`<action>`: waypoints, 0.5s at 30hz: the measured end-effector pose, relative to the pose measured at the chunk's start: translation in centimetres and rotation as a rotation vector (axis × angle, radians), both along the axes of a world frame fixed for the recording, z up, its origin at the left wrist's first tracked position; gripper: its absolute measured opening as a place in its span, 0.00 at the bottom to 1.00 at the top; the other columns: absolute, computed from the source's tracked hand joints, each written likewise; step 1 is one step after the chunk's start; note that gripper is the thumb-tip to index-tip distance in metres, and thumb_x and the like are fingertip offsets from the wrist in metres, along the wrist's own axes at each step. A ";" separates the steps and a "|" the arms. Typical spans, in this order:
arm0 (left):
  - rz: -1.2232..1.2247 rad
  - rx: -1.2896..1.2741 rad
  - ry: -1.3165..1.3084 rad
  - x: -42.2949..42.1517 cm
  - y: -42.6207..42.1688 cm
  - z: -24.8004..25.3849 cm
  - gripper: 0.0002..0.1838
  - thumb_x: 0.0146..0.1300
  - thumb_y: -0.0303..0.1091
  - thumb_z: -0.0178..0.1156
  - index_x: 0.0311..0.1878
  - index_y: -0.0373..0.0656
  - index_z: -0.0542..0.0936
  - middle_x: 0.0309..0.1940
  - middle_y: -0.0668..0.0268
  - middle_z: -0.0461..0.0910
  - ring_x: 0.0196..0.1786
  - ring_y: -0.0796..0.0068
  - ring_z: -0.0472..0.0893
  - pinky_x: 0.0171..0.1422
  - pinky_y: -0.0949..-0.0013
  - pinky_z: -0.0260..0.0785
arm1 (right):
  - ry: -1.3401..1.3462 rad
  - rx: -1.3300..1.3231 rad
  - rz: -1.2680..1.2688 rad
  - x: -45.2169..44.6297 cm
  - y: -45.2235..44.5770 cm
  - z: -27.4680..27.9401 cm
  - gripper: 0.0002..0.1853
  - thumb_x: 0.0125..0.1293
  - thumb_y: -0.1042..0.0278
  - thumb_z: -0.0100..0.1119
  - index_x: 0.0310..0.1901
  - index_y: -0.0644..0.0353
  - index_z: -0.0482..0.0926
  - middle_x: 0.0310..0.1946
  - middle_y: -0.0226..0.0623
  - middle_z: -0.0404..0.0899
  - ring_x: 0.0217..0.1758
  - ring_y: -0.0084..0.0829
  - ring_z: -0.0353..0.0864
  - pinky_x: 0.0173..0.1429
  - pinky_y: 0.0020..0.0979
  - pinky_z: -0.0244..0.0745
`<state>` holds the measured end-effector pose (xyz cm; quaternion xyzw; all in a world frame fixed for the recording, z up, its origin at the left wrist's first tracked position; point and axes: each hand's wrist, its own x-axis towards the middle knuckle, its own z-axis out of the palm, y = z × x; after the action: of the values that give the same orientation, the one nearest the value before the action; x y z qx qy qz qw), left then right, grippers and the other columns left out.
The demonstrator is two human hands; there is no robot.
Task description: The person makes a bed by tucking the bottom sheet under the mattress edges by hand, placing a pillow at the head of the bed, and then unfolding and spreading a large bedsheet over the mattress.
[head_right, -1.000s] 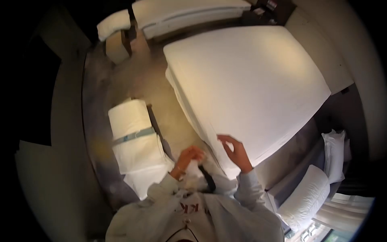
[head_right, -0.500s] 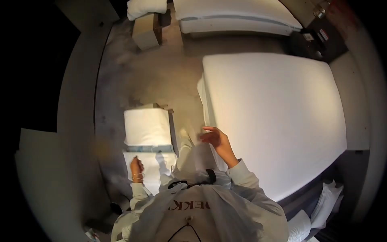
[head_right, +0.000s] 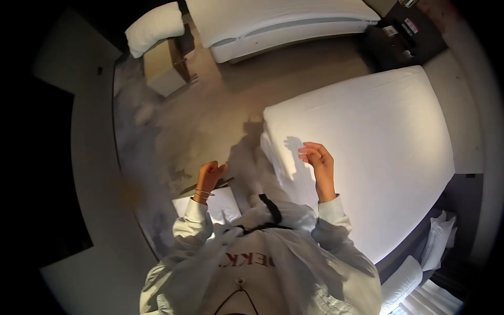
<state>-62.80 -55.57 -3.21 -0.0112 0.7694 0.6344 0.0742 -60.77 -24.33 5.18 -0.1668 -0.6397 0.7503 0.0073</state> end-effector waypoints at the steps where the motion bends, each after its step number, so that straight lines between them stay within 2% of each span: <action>1: -0.022 -0.064 0.007 -2.0 0.6 0.1 0.24 0.53 0.28 0.62 0.15 0.42 0.55 0.13 0.74 0.49 0.20 0.84 0.50 0.20 0.74 0.46 | 0.001 0.015 -0.005 -2.0 0.7 -0.1 0.13 0.61 0.75 0.43 0.45 0.65 0.73 0.36 0.37 0.79 0.37 0.24 0.76 0.48 0.25 0.70; 4: -0.075 -0.233 0.033 -7.0 1.3 -1.1 0.23 0.51 0.27 0.63 0.16 0.40 0.55 0.12 0.72 0.49 0.20 0.82 0.51 0.21 0.72 0.47 | 0.081 0.011 -0.102 -9.3 1.9 -0.7 0.12 0.62 0.73 0.43 0.45 0.65 0.73 0.35 0.36 0.78 0.37 0.24 0.76 0.47 0.24 0.70; 6: -0.054 -0.190 0.058 -10.6 1.4 -4.5 0.23 0.50 0.27 0.63 0.16 0.40 0.55 0.12 0.72 0.49 0.20 0.82 0.51 0.22 0.73 0.47 | 0.121 -0.046 -0.184 -14.0 2.7 -1.0 0.12 0.63 0.71 0.44 0.44 0.64 0.73 0.34 0.35 0.76 0.37 0.24 0.75 0.47 0.25 0.70; 8: -0.095 -0.180 0.023 -14.2 1.7 -3.0 0.22 0.50 0.26 0.62 0.16 0.40 0.55 0.12 0.71 0.49 0.20 0.81 0.51 0.22 0.73 0.48 | 0.106 -0.088 -0.243 -18.8 2.4 -0.3 0.12 0.63 0.69 0.44 0.44 0.64 0.73 0.34 0.35 0.75 0.37 0.24 0.75 0.47 0.25 0.70; 10: -0.161 -0.157 -0.026 -18.3 1.7 -2.0 0.22 0.50 0.25 0.62 0.17 0.40 0.56 0.12 0.71 0.50 0.20 0.81 0.51 0.22 0.74 0.49 | 0.222 -0.099 -0.133 -23.3 1.9 0.4 0.12 0.63 0.71 0.44 0.45 0.64 0.73 0.33 0.35 0.76 0.36 0.23 0.75 0.45 0.24 0.70; 12: -0.197 -0.261 0.020 -23.0 1.1 -1.7 0.22 0.50 0.22 0.60 0.16 0.44 0.53 0.14 0.77 0.50 0.21 0.85 0.50 0.22 0.77 0.47 | 0.255 -0.033 -0.115 -27.5 1.1 0.5 0.11 0.63 0.73 0.44 0.45 0.64 0.73 0.33 0.34 0.76 0.36 0.23 0.75 0.44 0.24 0.69; 14: -0.255 -0.236 0.011 -28.1 0.7 -3.5 0.22 0.49 0.22 0.60 0.16 0.44 0.54 0.13 0.77 0.51 0.20 0.85 0.50 0.22 0.77 0.48 | 0.286 -0.060 -0.110 -30.2 1.0 0.1 0.09 0.63 0.74 0.44 0.42 0.64 0.73 0.33 0.33 0.77 0.37 0.25 0.75 0.45 0.24 0.69; 15: -0.277 -0.176 -0.023 -30.5 0.7 -4.0 0.21 0.48 0.22 0.60 0.16 0.43 0.55 0.13 0.74 0.50 0.20 0.85 0.51 0.22 0.76 0.49 | 0.286 -0.049 -0.127 -31.1 1.0 -0.6 0.09 0.63 0.75 0.43 0.42 0.64 0.73 0.33 0.34 0.77 0.37 0.25 0.75 0.44 0.25 0.70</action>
<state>-93.30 -54.84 -7.20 0.0813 0.8153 0.5480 0.1687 -91.88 -23.34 4.63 -0.0985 -0.6019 0.7797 0.1419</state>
